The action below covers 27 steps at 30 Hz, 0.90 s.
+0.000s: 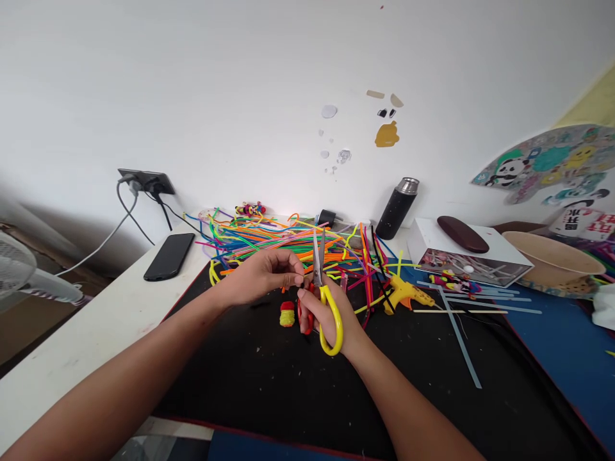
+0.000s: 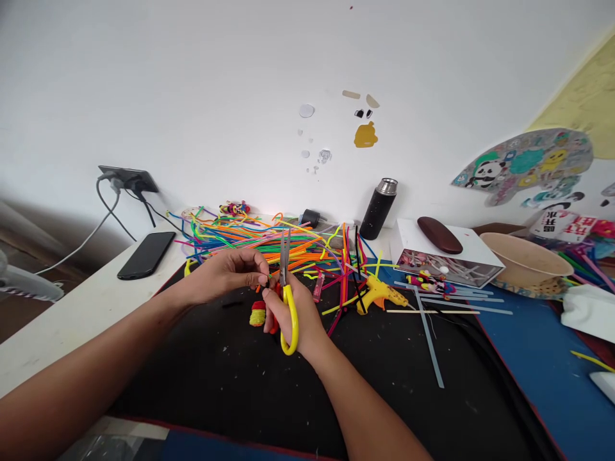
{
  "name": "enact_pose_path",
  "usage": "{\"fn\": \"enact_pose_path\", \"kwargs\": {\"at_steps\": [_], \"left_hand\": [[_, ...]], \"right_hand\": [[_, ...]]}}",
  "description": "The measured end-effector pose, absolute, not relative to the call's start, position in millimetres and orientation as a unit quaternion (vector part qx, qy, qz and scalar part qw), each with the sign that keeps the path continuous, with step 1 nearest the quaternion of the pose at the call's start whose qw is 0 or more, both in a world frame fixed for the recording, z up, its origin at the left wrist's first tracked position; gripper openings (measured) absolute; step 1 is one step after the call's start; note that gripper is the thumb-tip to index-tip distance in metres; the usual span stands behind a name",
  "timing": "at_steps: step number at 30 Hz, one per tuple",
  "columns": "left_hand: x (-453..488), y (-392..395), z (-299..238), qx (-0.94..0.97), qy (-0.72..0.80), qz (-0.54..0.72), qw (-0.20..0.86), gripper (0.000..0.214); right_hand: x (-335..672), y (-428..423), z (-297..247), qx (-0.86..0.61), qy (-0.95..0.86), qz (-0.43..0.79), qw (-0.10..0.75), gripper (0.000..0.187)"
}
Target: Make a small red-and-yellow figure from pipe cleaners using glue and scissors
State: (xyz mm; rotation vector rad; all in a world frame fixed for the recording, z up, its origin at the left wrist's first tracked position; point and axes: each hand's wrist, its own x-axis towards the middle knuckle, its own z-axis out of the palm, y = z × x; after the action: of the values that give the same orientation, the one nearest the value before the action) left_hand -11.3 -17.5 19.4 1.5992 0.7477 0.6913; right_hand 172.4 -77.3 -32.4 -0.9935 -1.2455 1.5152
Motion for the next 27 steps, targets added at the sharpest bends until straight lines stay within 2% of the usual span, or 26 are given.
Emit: {"fn": "enact_pose_path", "kwargs": {"at_steps": [8, 17, 27], "left_hand": [[-10.6, -20.4, 23.8, 0.639, 0.363, 0.37, 0.568, 0.037], [-11.2, -18.7, 20.1, 0.621, 0.374, 0.366, 0.583, 0.038], [-14.8, -16.5, 14.8, 0.63, 0.38, 0.336, 0.589, 0.037]], "right_hand": [[173.5, -73.6, -32.0, -0.39, -0.49, 0.611, 0.484, 0.038], [176.3, -72.4, -27.6, -0.408, -0.484, 0.583, 0.509, 0.039], [178.1, -71.8, -23.9, -0.417, -0.459, 0.568, 0.54, 0.032]]}}
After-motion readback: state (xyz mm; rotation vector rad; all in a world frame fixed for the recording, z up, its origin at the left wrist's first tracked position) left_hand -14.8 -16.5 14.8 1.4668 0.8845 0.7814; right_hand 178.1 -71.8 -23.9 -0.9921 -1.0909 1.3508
